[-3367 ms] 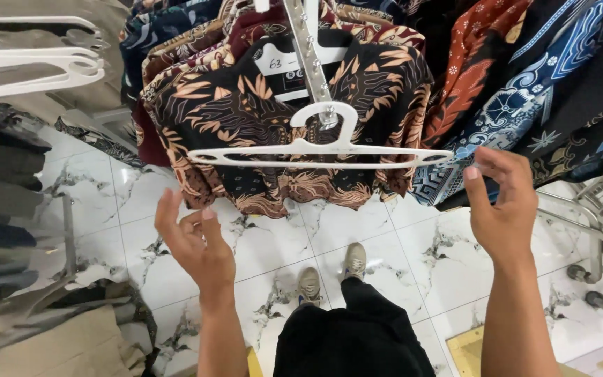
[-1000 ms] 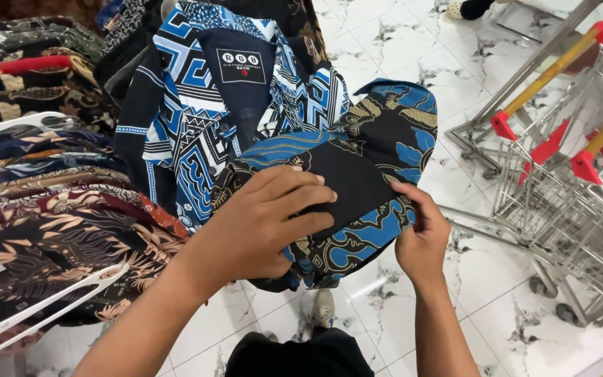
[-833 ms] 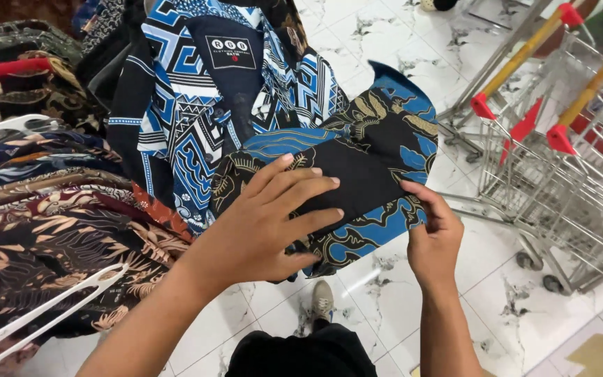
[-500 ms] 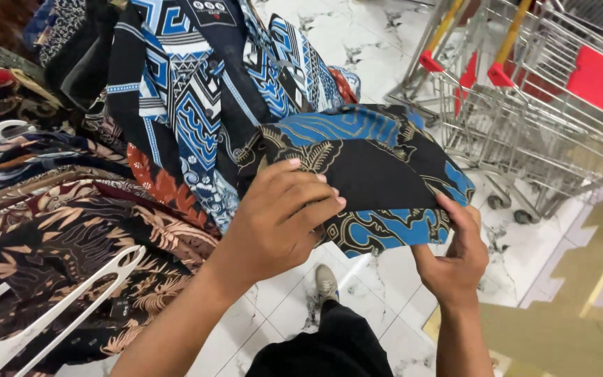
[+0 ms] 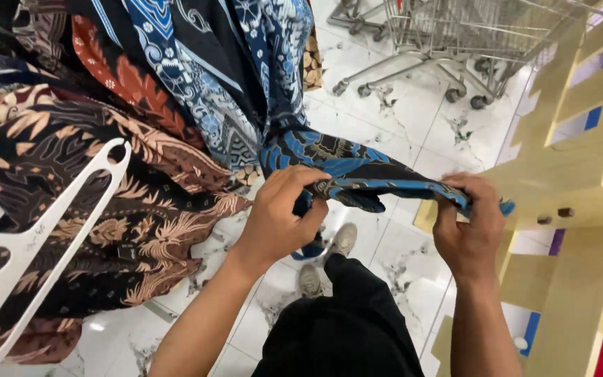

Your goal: Organizing batik shirts by placing them on hangers and hanging them on a clothing rack.

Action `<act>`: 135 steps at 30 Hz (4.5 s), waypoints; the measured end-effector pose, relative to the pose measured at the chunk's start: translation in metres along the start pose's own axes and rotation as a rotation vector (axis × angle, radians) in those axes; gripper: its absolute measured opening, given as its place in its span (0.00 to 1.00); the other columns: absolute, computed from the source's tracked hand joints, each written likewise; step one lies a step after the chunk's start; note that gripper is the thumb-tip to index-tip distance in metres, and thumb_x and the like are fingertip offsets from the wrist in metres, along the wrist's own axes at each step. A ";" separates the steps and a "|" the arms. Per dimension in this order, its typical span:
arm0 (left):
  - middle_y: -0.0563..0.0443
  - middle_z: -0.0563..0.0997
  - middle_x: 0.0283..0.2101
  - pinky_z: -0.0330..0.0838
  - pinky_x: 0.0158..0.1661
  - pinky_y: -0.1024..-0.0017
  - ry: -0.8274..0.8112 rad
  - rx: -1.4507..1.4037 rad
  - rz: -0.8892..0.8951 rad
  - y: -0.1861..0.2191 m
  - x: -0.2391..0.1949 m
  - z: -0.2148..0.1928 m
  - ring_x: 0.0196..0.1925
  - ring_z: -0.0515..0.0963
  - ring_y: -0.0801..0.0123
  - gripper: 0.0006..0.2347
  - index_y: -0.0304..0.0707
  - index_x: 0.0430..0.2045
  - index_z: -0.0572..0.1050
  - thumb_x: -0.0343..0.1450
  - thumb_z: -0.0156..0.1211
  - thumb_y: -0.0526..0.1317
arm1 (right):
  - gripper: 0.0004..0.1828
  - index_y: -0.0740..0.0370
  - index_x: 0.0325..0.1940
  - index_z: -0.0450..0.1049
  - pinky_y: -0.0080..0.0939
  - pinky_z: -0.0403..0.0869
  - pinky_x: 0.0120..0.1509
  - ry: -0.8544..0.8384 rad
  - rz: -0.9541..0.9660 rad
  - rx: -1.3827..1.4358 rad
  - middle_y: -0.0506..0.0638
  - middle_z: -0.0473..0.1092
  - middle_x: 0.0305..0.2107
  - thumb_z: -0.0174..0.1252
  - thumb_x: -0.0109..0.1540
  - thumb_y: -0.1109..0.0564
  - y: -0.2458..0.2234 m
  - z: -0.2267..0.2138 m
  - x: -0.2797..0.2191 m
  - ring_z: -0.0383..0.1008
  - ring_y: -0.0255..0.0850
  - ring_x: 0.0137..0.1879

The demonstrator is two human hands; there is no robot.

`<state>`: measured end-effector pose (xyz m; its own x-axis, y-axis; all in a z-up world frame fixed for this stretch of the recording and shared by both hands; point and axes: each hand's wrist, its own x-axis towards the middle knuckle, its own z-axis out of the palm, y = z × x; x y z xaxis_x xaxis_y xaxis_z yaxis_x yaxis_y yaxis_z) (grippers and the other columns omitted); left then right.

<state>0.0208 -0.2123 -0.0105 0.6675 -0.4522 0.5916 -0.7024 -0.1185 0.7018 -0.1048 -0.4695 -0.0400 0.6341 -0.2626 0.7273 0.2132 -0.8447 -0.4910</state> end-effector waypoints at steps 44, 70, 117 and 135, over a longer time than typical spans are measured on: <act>0.34 0.47 0.77 0.83 0.50 0.49 0.447 -0.401 -1.417 0.142 -0.367 0.191 0.76 0.50 0.32 0.16 0.31 0.60 0.69 0.80 0.38 0.36 | 0.28 0.68 0.68 0.70 0.70 0.71 0.67 -0.945 0.678 0.052 0.69 0.69 0.61 0.46 0.62 0.70 -0.050 -0.202 -0.267 0.68 0.69 0.65; 0.34 0.81 0.55 0.72 0.59 0.44 0.024 0.203 -1.039 0.078 -0.384 0.199 0.61 0.77 0.40 0.21 0.47 0.62 0.72 0.73 0.45 0.30 | 0.29 0.52 0.68 0.73 0.69 0.66 0.72 -1.181 0.537 0.012 0.72 0.74 0.55 0.47 0.63 0.67 0.029 -0.189 -0.200 0.69 0.71 0.65; 0.31 0.76 0.61 0.70 0.63 0.50 -0.021 0.638 -0.656 0.096 -0.367 0.104 0.66 0.73 0.42 0.25 0.37 0.64 0.71 0.68 0.57 0.26 | 0.27 0.58 0.67 0.75 0.73 0.69 0.63 -0.855 0.020 -0.071 0.69 0.74 0.54 0.51 0.64 0.64 0.093 -0.065 -0.222 0.71 0.73 0.61; 0.40 0.84 0.49 0.80 0.50 0.54 -0.491 0.279 -1.091 0.072 -0.487 0.150 0.53 0.83 0.46 0.18 0.47 0.55 0.80 0.72 0.50 0.34 | 0.25 0.42 0.63 0.76 0.62 0.75 0.65 -1.256 0.365 -0.112 0.61 0.77 0.53 0.52 0.62 0.53 0.171 -0.085 -0.396 0.77 0.64 0.57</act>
<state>-0.3916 -0.1337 -0.3078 0.8170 -0.2754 -0.5066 0.0967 -0.8008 0.5911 -0.3825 -0.5493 -0.3717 0.9100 0.0762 -0.4076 -0.1410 -0.8676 -0.4768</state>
